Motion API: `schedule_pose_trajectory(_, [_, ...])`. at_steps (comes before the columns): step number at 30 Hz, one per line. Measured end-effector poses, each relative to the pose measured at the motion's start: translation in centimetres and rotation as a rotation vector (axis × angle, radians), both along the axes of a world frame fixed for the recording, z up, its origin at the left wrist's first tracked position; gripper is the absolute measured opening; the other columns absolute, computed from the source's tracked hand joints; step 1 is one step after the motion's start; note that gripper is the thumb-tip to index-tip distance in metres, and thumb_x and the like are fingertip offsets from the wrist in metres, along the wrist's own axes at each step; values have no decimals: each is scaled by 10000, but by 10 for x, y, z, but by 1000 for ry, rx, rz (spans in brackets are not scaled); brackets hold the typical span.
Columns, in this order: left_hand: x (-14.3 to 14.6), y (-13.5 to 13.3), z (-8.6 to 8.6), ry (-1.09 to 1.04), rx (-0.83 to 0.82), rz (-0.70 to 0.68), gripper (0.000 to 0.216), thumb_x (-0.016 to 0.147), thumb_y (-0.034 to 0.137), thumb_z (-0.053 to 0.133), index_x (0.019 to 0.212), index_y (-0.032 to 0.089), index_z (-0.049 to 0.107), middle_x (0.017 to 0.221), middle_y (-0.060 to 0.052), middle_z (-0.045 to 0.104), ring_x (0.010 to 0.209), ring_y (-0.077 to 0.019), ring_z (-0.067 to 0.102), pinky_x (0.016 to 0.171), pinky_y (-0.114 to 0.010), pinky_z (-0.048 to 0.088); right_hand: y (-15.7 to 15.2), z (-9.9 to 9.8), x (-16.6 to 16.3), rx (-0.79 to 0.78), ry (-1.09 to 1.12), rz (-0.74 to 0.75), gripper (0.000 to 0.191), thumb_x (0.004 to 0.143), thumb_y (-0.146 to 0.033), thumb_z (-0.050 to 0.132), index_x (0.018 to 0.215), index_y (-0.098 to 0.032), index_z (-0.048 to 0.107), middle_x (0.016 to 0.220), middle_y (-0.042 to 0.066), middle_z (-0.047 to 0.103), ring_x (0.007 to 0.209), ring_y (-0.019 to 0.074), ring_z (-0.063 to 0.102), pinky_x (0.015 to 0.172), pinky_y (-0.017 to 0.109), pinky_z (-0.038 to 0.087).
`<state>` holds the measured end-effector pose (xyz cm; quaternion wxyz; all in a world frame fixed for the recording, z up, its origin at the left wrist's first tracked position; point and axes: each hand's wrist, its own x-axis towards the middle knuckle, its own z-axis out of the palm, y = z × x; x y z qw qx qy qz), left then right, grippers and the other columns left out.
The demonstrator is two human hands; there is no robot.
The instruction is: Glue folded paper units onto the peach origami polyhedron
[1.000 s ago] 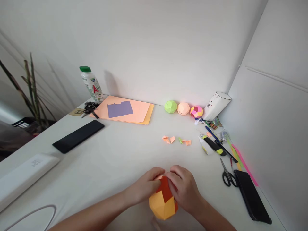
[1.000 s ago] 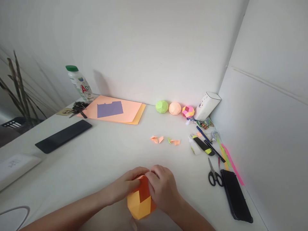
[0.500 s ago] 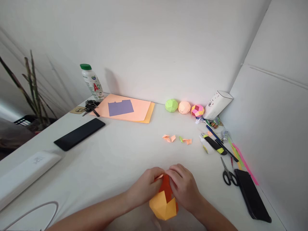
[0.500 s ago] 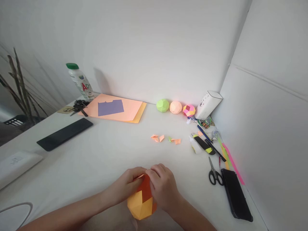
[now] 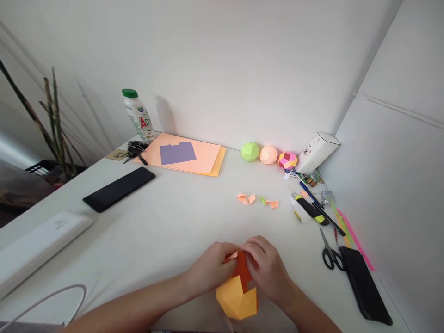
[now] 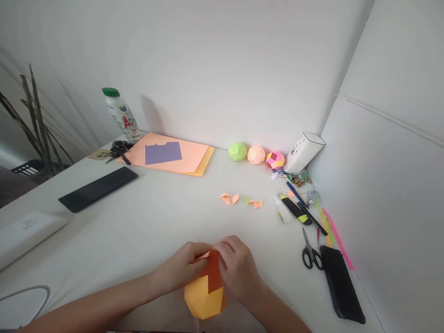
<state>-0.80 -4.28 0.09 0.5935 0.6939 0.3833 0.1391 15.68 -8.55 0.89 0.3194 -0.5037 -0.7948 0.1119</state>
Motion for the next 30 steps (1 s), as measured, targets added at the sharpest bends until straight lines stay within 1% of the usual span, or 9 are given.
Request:
schedule_pose_trajectory(8, [2,0,2,-33,-2,10,112,680,137,348,604,176,421,574,47,333,556,-102,310,488,-212,234,1,-3,1,-14,33,-32,276,771,12,436,880,-193,585,781,51,617,709,179,563,603,305,510])
schedule_pose_trajectory(13, [3,-2,-1,-31,31,36,178,688,113,351,650,154,520,589,31,451,573,-112,391,502,-205,289,-2,0,-2,23,51,-14,231,787,11,442,838,-187,547,744,45,604,679,172,546,582,300,498])
schedule_pose_trajectory(15, [4,-3,-2,-24,106,43,203,665,79,349,652,153,537,599,24,500,587,-116,428,519,-200,319,-3,1,-3,65,69,-17,209,794,7,448,809,-184,534,752,53,593,682,170,543,583,299,498])
schedule_pose_trajectory(19, [4,-5,-4,12,345,94,262,621,15,342,644,169,553,632,11,573,608,-128,510,570,-213,399,-7,5,-7,136,72,-24,207,807,4,451,823,-176,553,781,70,566,682,164,539,564,284,492])
schedule_pose_trajectory(20, [3,-6,-5,11,410,117,297,625,5,342,686,172,580,696,-7,619,661,-142,556,615,-228,440,-7,5,-8,164,58,-26,213,807,8,455,842,-172,563,776,71,564,679,164,538,562,285,490])
schedule_pose_trajectory(22, [2,-8,-8,-4,534,167,377,659,-4,347,838,172,629,928,-63,682,860,-181,623,756,-281,503,-9,4,-9,238,31,-19,223,800,23,478,886,-159,575,766,74,570,686,170,538,578,299,492])
schedule_pose_trajectory(23, [1,-8,-10,-12,592,193,412,682,-2,350,927,168,634,1062,-91,669,973,-199,619,829,-312,510,-11,3,-10,278,23,-10,231,792,33,492,904,-149,578,769,79,579,700,175,541,593,309,494])
schedule_pose_trajectory(25, [-1,-9,-14,-11,701,235,441,707,1,360,1023,159,624,1198,-121,621,1088,-219,589,891,-352,515,-13,0,-11,351,23,5,239,776,54,516,912,-130,584,780,90,594,730,185,546,615,324,496])
schedule_pose_trajectory(30, [-2,-10,-16,-63,905,298,453,719,-36,361,1059,143,601,1180,-137,625,1062,-218,594,861,-359,554,-16,0,-14,454,32,-16,210,777,43,537,865,-132,612,743,73,589,697,174,541,587,314,491])
